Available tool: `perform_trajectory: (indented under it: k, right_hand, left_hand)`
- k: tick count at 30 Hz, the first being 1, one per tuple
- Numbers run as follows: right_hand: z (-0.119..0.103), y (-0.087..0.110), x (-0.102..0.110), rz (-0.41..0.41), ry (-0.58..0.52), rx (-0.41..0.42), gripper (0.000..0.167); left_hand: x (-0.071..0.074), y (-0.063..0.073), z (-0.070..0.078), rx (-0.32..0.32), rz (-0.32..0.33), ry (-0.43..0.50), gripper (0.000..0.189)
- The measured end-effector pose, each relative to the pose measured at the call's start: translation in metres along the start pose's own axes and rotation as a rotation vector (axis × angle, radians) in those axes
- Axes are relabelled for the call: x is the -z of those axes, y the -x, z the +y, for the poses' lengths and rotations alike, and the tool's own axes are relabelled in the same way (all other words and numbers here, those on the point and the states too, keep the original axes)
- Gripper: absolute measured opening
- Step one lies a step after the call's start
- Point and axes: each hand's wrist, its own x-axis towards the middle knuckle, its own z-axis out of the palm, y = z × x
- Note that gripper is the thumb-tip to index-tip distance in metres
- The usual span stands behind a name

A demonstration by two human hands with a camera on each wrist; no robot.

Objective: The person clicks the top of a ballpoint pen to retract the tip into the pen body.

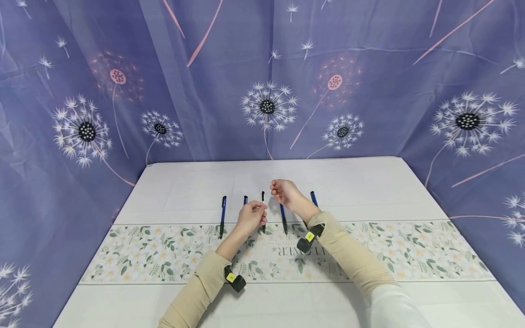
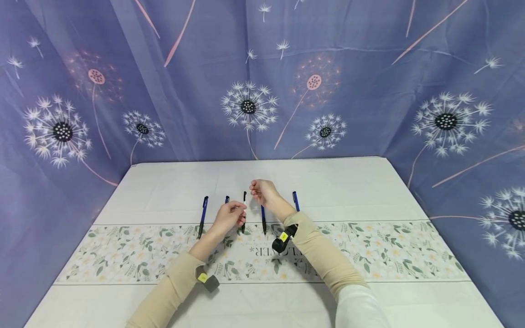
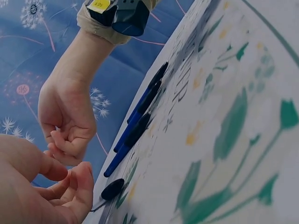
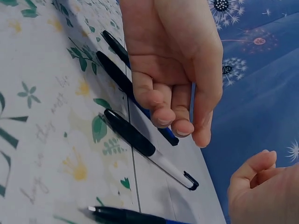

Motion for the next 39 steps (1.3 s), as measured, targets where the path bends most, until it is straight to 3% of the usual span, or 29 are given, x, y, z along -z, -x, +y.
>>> perform_trajectory:
  k: [7,13,16,21,23,25,26,28,31,36,38,39]
  right_hand:
    - [-0.003,0.002,0.005,0.008,0.006,-0.004,0.021]
    - [-0.004,0.000,0.010,0.109,0.044,0.012,0.022]
    - [0.002,-0.010,0.018,0.140,0.073,0.044,0.028]
    - [0.030,-0.063,0.059,0.118,0.037,0.081,0.029]
    - [0.034,-0.073,0.065,0.155,0.063,0.068,0.031]
    - [0.028,-0.062,0.056,0.211,0.106,0.034,0.035]
    - [0.029,-0.062,0.059,0.189,0.102,0.050,0.032]
    - [0.026,-0.053,0.052,0.229,0.135,0.011,0.035]
    - [0.049,-0.093,0.081,0.190,0.111,0.001,0.035]
    - [0.048,-0.086,0.079,0.174,0.134,-0.018,0.027]
    - [0.039,-0.067,0.066,0.170,0.153,-0.010,0.026]
    - [0.043,-0.074,0.072,0.163,0.148,-0.013,0.025]
  left_hand:
    - [-0.005,0.001,0.000,0.028,-0.046,0.023,0.024]
    - [-0.009,0.004,0.000,0.014,-0.096,0.016,0.022]
    - [-0.010,0.005,0.001,-0.005,-0.133,-0.056,0.022]
    - [-0.013,0.008,0.002,-0.057,-0.178,-0.176,0.021]
    - [-0.015,0.008,0.003,-0.071,-0.182,-0.198,0.021]
    - [-0.016,0.009,0.004,-0.089,-0.179,-0.235,0.021]
    - [-0.017,0.010,0.005,-0.101,-0.179,-0.267,0.021]
    - [-0.017,0.010,0.006,-0.127,-0.182,-0.338,0.021]
    - [-0.018,0.010,0.008,-0.156,-0.186,-0.440,0.020]
    - [-0.024,0.007,0.009,-0.176,-0.195,-0.510,0.016]
    - [-0.027,0.006,0.009,-0.199,-0.186,-0.545,0.015]
    - [-0.028,0.006,0.010,-0.212,-0.181,-0.566,0.014]
